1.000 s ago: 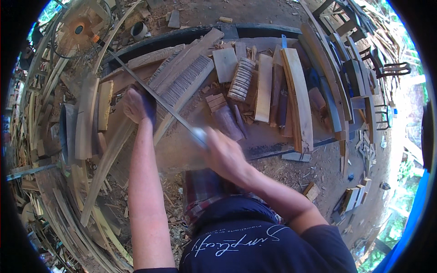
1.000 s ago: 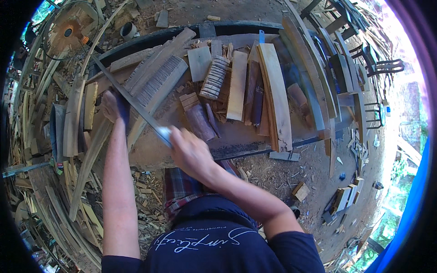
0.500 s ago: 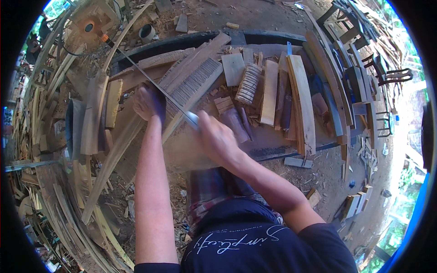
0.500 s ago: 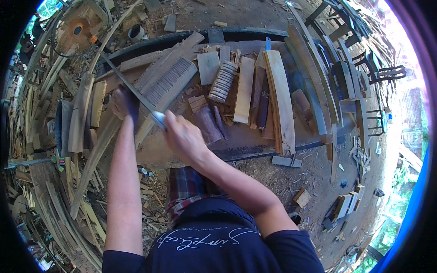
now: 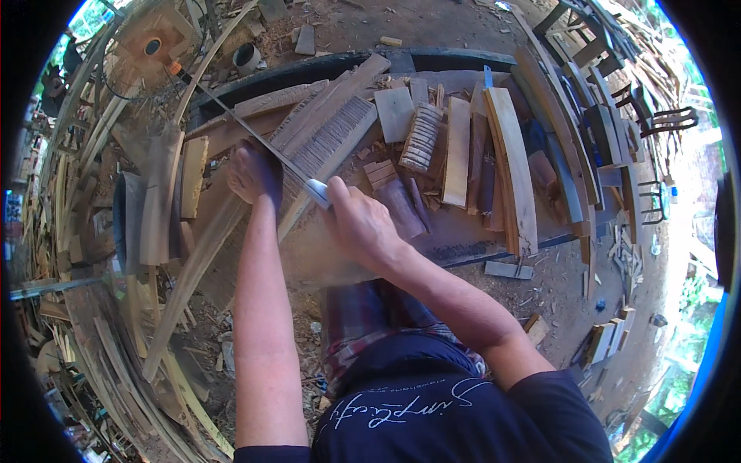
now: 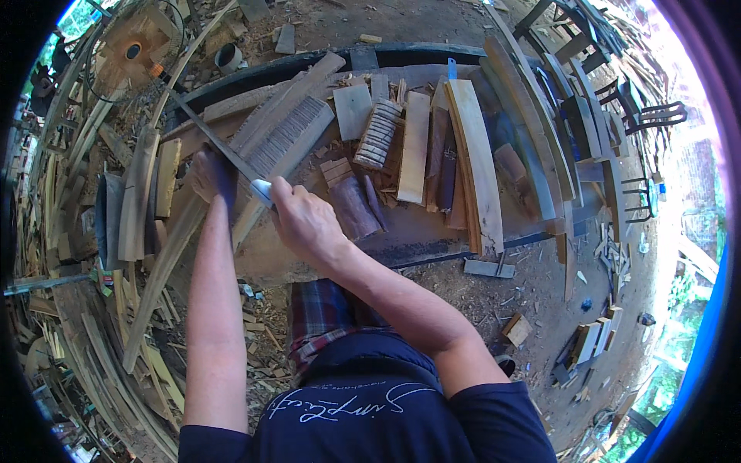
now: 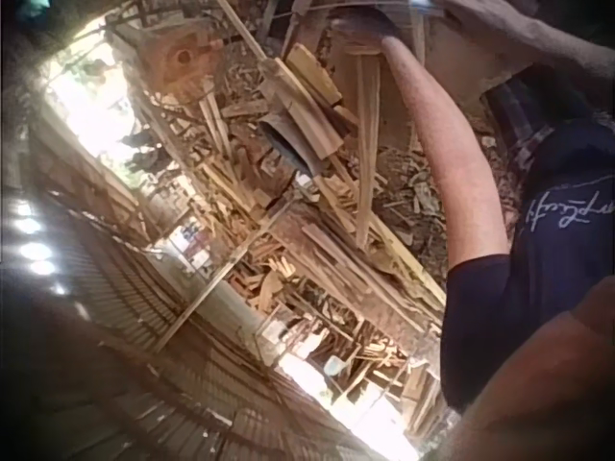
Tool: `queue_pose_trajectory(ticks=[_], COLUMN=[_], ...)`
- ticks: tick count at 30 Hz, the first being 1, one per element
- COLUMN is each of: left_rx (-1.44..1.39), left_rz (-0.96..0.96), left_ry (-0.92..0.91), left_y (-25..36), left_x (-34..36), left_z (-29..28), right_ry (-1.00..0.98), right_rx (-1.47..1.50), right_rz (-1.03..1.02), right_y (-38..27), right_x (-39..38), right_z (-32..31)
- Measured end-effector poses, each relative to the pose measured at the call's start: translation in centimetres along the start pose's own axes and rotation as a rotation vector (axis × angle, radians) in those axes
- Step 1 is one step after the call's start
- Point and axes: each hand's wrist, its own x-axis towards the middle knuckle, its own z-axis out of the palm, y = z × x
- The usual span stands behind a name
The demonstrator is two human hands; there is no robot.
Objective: Sawing a wood plank by hand on a workbench in a workshop.
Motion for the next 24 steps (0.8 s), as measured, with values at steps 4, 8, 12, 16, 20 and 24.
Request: queue_pose_trajectory(ticks=[4, 8, 12, 16, 20, 24], left_rx=[-0.015, 0.071, -0.017, -0.002, 0.034, -0.025], left_rz=[-0.038, -0.06, -0.035, -0.09, -0.127, -0.063], left_ry=[-0.047, -0.07, 0.003, -0.066, -0.076, -0.037], left_y=[0.1, 0.5, 0.7, 0.5, 0.1, 0.4], left_x=[-0.5, -0.7, -0.6, -0.3, -0.3, 0.0], left_z=[-0.5, -0.9, -0.8, 0.0, 0.2, 0.2], right_ry=[-0.03, -0.024, -0.031, 0.061, -0.027, 0.02], right_rx=[-0.035, 0.01, -0.066, -0.071, 0.025, 0.005], right_rz=[0.095, 0.172, 0.011, 0.011, 0.205, 0.087], right_y=[0.8, 0.9, 0.1, 0.1, -0.7, -1.7], right_x=[-3.6, -5.3, 0.1, -3.1, -5.9, 0.3], right_z=[-1.7, -2.0, 0.6, -1.1, -2.4, 0.0])
